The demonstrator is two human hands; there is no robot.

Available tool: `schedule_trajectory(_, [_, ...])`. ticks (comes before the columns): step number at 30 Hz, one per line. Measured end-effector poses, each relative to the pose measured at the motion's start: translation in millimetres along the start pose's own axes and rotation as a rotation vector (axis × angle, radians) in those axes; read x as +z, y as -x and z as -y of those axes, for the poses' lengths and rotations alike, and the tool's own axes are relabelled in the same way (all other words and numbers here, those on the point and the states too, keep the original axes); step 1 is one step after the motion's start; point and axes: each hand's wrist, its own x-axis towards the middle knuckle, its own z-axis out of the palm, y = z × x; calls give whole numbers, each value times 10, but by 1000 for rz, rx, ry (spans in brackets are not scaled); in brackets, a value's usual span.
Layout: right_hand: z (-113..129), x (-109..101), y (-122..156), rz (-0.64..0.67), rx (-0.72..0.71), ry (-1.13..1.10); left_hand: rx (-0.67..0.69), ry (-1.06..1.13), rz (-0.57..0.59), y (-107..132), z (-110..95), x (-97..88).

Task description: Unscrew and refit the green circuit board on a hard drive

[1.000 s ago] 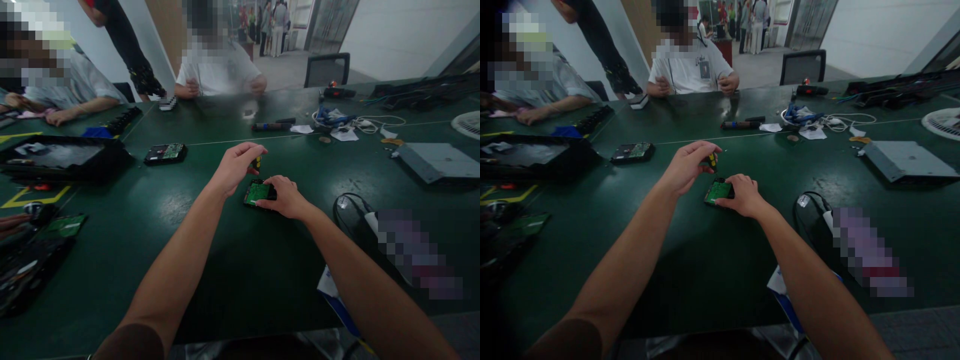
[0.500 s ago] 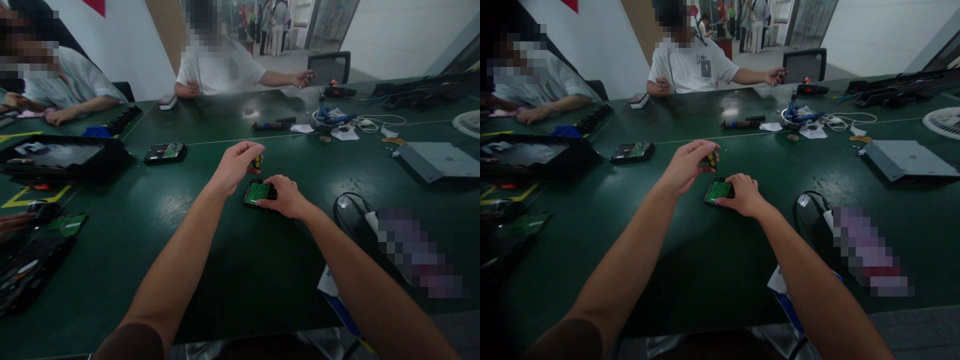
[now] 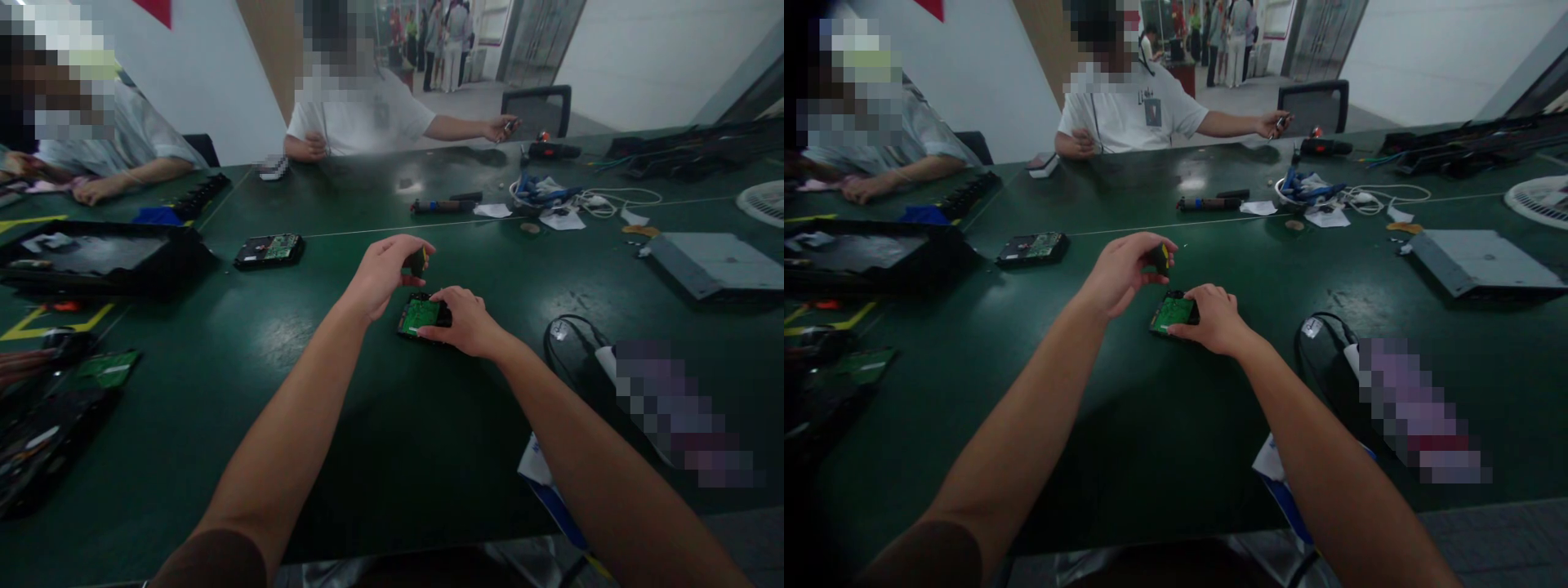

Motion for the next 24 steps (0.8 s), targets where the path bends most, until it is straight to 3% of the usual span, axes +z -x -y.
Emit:
schedule_trajectory(6, [0,-7,0,-4,-6,1,-58,55,-15,-18,13,-1])
schedule_trajectory(19, [10,-18,-1,11,-1,5,32,-49,-8,6,13,-8])
schedule_trajectory(24, [6,1,-11,2,0,20,-27,9,-8,8,-1,-3])
